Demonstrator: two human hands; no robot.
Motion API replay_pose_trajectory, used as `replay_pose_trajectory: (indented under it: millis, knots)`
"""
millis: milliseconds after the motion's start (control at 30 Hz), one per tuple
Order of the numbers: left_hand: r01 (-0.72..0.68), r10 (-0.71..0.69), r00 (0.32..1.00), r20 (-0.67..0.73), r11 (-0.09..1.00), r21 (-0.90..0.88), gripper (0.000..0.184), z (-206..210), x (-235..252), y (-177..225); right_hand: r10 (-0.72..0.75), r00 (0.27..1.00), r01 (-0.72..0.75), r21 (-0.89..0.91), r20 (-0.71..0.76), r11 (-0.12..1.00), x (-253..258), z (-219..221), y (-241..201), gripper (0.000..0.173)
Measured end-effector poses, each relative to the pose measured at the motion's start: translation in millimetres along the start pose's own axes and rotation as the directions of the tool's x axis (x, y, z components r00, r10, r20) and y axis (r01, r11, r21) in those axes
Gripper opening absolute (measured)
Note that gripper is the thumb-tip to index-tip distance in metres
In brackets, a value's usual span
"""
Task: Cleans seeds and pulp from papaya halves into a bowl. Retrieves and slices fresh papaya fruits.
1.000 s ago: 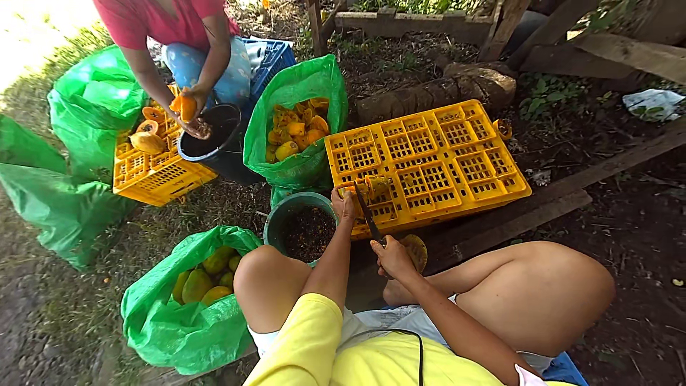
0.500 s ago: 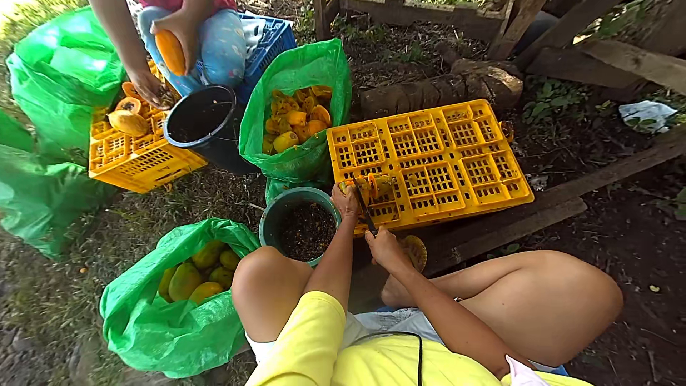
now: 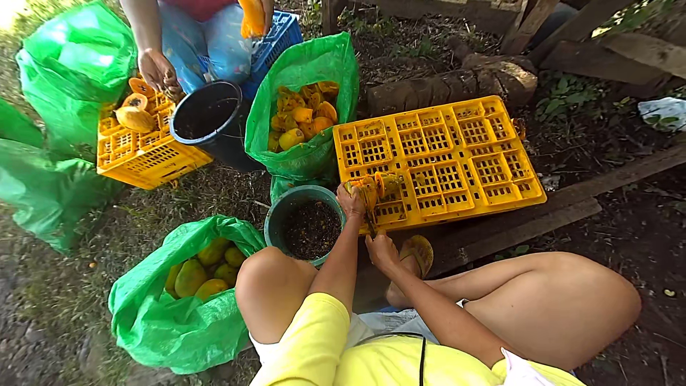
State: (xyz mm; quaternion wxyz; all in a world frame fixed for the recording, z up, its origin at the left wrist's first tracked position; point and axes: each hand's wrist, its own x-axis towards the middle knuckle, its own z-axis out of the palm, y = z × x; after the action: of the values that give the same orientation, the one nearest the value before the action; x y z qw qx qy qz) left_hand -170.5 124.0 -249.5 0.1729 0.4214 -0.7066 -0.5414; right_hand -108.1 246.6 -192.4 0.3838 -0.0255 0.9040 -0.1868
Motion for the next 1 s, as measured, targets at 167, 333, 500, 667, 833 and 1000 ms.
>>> replay_pose_trajectory:
  millis: [167,333,500,667,833,1000]
  knots:
    - [0.019,-0.03,0.999,-0.042,0.969,-0.247,0.042,-1.6,-2.9,-9.0,0.007,0.999,-0.009,0.05,0.047,0.999,2.8,-8.2,-2.7,0.043]
    - [0.023,-0.052,0.997,-0.063,0.918,-0.395,0.042,-0.9,-4.9,-12.5,-0.015,0.998,0.011,0.074,0.058,0.997,8.8,-9.1,-7.7,0.044]
    - [0.141,-0.214,0.975,-0.066,0.816,-0.56,0.038,-7.7,-6.5,-10.4,-0.03,0.998,0.028,0.042,0.051,0.999,-11.3,-5.6,7.8,0.043]
    - [0.133,-0.202,0.979,-0.004,0.66,-0.739,0.031,-15.2,-13.2,-18.9,-0.023,0.999,0.024,-0.011,0.034,1.0,-29.9,-4.2,-1.5,0.044]
    - [0.154,-0.249,0.968,0.035,0.477,-0.865,0.03,-29.6,-19.6,-24.1,-0.051,0.998,0.048,0.075,0.039,0.996,-25.1,-6.3,-5.8,0.04]
    - [0.195,-0.3,0.949,0.096,0.32,-0.927,0.039,-34.8,-16.1,-46.2,-0.067,0.997,0.058,0.172,0.048,0.983,-4.4,4.4,-1.9,0.039]
